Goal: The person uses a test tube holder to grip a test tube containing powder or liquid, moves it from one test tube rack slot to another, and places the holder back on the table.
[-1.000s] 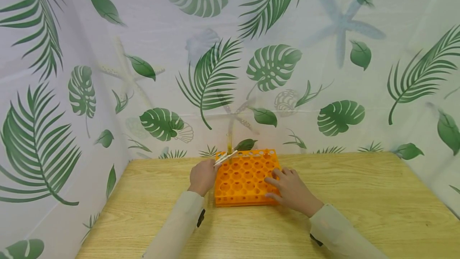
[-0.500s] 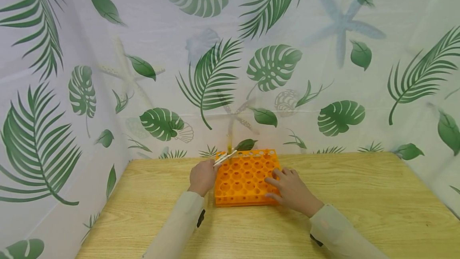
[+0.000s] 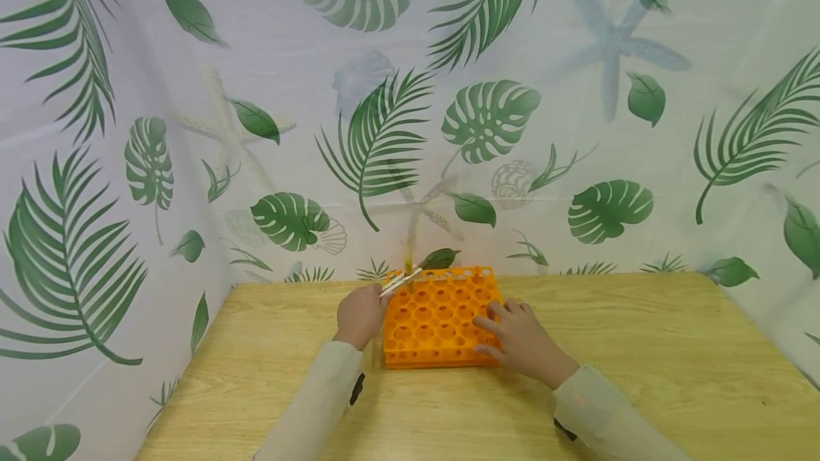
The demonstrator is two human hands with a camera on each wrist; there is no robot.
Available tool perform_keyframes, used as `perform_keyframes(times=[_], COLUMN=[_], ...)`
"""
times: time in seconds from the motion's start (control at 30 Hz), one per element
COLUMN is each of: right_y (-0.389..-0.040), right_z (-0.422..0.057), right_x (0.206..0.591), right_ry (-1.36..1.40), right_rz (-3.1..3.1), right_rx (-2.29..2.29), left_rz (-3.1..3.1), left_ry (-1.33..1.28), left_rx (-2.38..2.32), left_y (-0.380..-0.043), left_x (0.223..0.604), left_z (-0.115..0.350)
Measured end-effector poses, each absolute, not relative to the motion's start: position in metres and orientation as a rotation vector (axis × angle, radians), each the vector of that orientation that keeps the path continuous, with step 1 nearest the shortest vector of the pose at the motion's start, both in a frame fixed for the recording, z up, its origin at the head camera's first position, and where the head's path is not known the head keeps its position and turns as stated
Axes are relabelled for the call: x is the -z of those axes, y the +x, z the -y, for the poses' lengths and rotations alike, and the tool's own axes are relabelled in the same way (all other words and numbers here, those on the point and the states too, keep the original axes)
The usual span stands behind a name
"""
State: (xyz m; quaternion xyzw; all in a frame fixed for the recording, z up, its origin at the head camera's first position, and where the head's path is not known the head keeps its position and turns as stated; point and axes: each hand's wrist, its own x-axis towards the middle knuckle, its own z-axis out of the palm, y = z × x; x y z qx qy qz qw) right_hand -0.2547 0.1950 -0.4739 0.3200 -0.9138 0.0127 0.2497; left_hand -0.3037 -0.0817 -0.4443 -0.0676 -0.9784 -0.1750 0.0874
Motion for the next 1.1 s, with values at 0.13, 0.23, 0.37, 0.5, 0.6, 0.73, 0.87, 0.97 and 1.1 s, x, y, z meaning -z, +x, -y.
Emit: perform_keyframes(times=[0.13, 0.23, 0.37, 0.5, 0.6, 0.73, 0.87, 0.97, 1.1], right_y=[-0.2550, -0.2550, -0.2545, -0.2549, -0.2562, -0.2561, -0.2552, -0.2548, -0.2550], right_z=[-0.1949, -0.1947, -0.1940, -0.1941, -0.1946, -0.1953, -0.1953, -0.1951, -0.1952], right_x=[0.4749, 0.4758, 0.4770, 0.4772, 0.4761, 0.4751, 0.4747, 0.4746, 0.4748], right_ry=[0.871, 0.874, 0.892, 0.896, 0.885, 0.879, 0.883, 0.885, 0.883], right_rz=[2.493, 2.488, 2.459, 2.459, 2.476, 2.482, 2.475, 2.472, 2.477], right_rx=[-0.026, -0.029, -0.045, -0.060, -0.061, -0.052, -0.056, -0.057, -0.052], left_rz=[2.903, 2.908, 2.933, 2.929, 2.916, 2.915, 2.929, 2.931, 2.914], left_ry=[-0.205, -0.204, -0.182, -0.183, -0.196, -0.196, -0.189, -0.187, -0.194], left_rx=[0.523, 0.526, 0.543, 0.538, 0.538, 0.537, 0.524, 0.528, 0.538], left_y=[-0.3040, -0.3036, -0.3028, -0.3039, -0.3060, -0.3066, -0.3061, -0.3057, -0.3050], left_x=[0.4453, 0.4456, 0.4459, 0.4462, 0.4460, 0.4464, 0.4465, 0.4462, 0.4452], left_z=[0.0824, 0.0828, 0.0822, 0.0814, 0.0809, 0.0804, 0.0806, 0.0806, 0.0806])
